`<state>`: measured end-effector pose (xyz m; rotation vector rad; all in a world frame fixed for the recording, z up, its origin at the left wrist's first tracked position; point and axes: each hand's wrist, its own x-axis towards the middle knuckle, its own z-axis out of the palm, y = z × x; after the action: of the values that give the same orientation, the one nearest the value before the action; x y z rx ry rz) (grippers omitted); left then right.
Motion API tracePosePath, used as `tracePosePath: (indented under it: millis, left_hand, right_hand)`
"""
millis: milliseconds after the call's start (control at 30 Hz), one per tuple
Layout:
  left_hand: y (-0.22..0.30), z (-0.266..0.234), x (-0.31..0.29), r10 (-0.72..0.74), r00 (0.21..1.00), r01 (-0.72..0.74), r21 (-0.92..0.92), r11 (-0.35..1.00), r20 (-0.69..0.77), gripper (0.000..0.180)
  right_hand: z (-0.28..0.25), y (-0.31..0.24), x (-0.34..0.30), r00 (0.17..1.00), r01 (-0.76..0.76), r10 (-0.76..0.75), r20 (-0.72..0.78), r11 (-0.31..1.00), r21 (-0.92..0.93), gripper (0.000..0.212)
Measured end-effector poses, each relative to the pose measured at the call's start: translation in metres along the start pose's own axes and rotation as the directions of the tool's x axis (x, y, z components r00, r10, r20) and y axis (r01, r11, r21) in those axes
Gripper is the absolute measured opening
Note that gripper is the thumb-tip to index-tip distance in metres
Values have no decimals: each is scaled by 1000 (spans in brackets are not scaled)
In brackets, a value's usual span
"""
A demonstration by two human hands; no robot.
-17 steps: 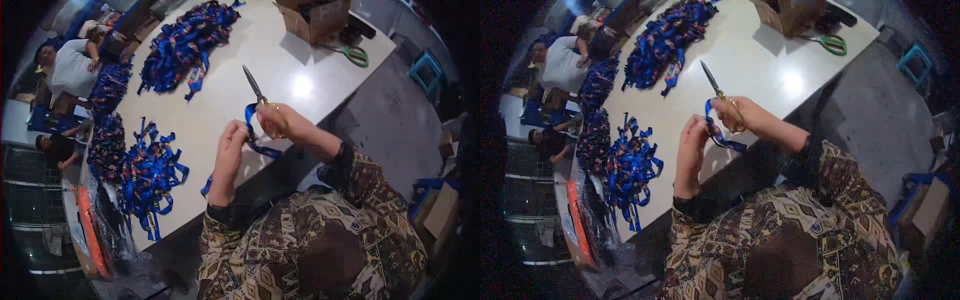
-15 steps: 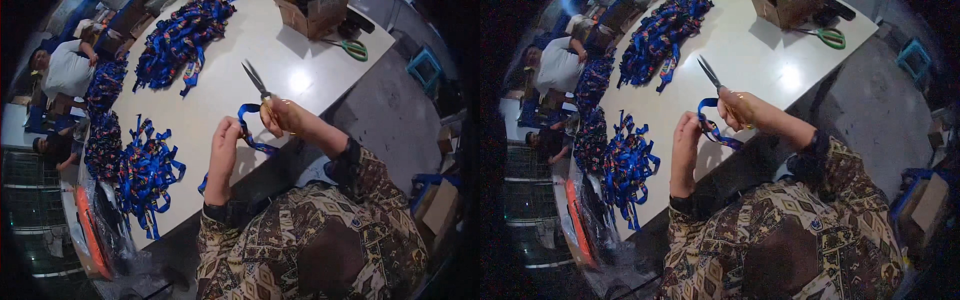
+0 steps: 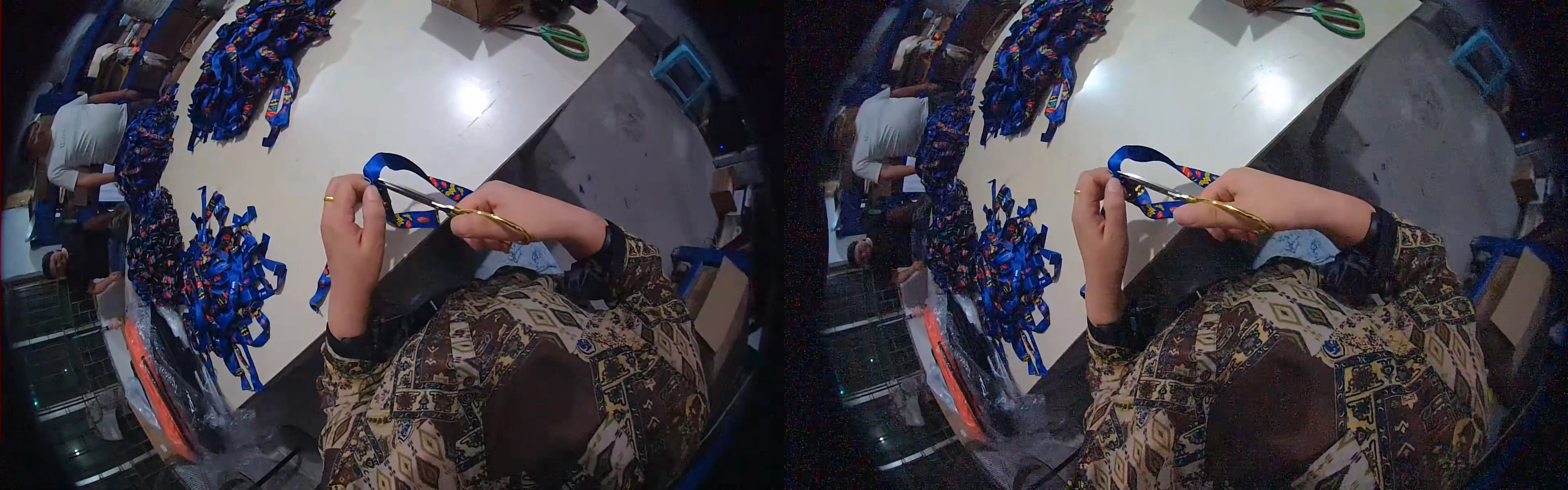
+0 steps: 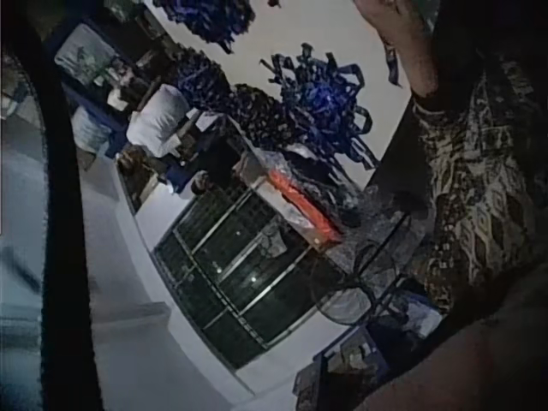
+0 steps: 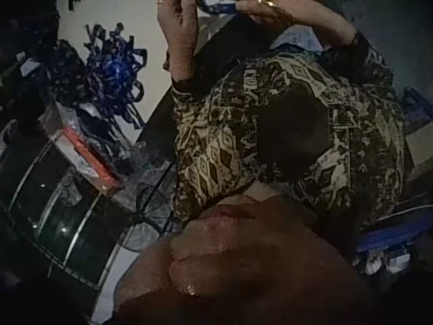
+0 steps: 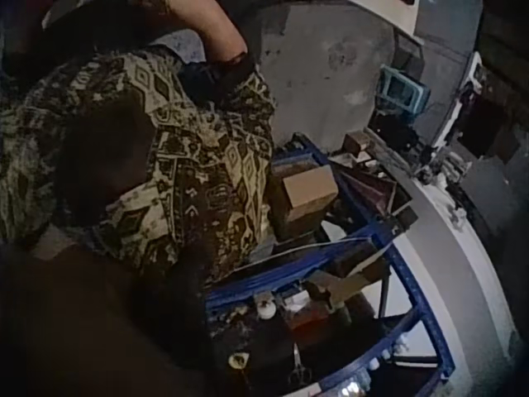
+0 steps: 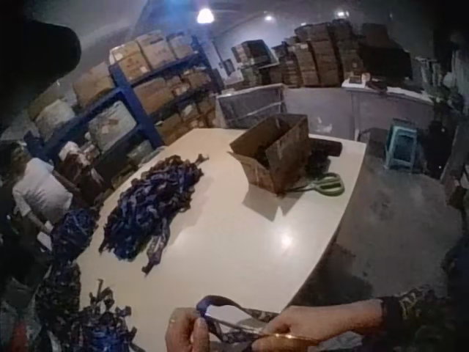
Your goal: The person uses shears to trim the excess fabric from the ends of blue patterned lanyards near the plastic buckles. They handle the lanyards one at a time, cutting the material and placing each finished piece into a pile on the table.
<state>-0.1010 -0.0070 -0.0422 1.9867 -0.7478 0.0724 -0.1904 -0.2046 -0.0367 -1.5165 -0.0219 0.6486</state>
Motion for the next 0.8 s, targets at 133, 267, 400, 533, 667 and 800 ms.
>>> tracePosePath:
  millis: [133, 267, 400, 533, 667, 800]
  left_hand:
    - [6, 0, 4, 105, 994, -105, 134, 985, 5, 9]
    - [11, 0, 6, 126, 991, -132, 189, 973, 42, 8]
    - [11, -1, 7, 148, 988, -155, 203, 967, 50, 7]
    - [12, -4, 7, 163, 985, -170, 205, 964, 53, 8]
    - [11, -4, 7, 169, 985, -174, 202, 964, 43, 8]
    - [11, -4, 5, 146, 989, -147, 203, 968, 21, 8]
  right_hand:
    - [-4, 2, 2, 1000, -1, 1, 2, 999, 36, 48]
    - [-6, 0, 1, 1000, 7, -7, 23, 1000, -1, 42]
    - [-7, 1, 1, 1000, 11, -11, 23, 1000, -4, 43]
    - [-6, 0, 1, 1000, -11, 11, 23, 1000, 15, 43]
    - [-7, -2, 0, 999, -20, 19, 28, 999, 39, 43]
    - [-6, -4, 1, 999, -31, 30, 35, 999, 26, 42]
